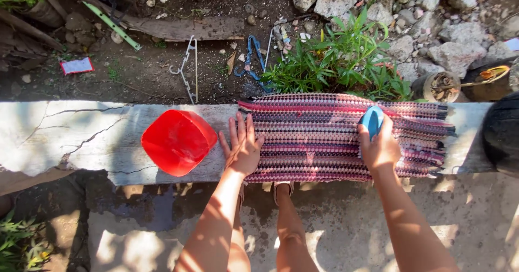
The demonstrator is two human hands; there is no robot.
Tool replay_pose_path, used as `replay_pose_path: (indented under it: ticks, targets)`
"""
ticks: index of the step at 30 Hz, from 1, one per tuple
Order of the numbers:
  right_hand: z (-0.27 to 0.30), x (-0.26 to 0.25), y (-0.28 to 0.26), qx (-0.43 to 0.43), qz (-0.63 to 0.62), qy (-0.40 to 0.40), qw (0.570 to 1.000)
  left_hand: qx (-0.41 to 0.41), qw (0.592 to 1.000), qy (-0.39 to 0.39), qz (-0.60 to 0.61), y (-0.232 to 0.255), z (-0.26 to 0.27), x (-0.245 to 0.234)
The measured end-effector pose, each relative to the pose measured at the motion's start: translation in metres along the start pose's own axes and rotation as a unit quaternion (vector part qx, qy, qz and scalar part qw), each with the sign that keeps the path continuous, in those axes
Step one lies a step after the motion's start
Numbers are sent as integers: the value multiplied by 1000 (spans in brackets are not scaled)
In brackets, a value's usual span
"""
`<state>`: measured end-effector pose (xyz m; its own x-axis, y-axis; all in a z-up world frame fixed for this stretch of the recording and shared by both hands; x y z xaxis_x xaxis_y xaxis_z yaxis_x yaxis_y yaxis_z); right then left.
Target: Scrubbing a small striped mat with a brush and soapy water.
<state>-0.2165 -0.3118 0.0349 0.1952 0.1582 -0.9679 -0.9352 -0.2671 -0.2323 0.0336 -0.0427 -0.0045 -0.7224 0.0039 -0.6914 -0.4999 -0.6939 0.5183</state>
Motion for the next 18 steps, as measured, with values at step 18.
replay_pose_path:
  ticks: [18]
  targets:
    - [64, 3, 12, -78, -9, -16, 997, 2, 913, 223, 343, -2, 75, 34]
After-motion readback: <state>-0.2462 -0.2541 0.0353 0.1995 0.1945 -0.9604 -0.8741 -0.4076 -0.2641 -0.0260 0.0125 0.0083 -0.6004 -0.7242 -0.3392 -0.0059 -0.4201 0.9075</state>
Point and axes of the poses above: each hand's wrist, its own z-axis away from the middle knuckle, its own x-axis out of the palm, y = z × x, the point moved 4 cm from there along -z, towards the middle knuckle, and after that the axes turned 9 degrees about x, right-handed, at the moved point
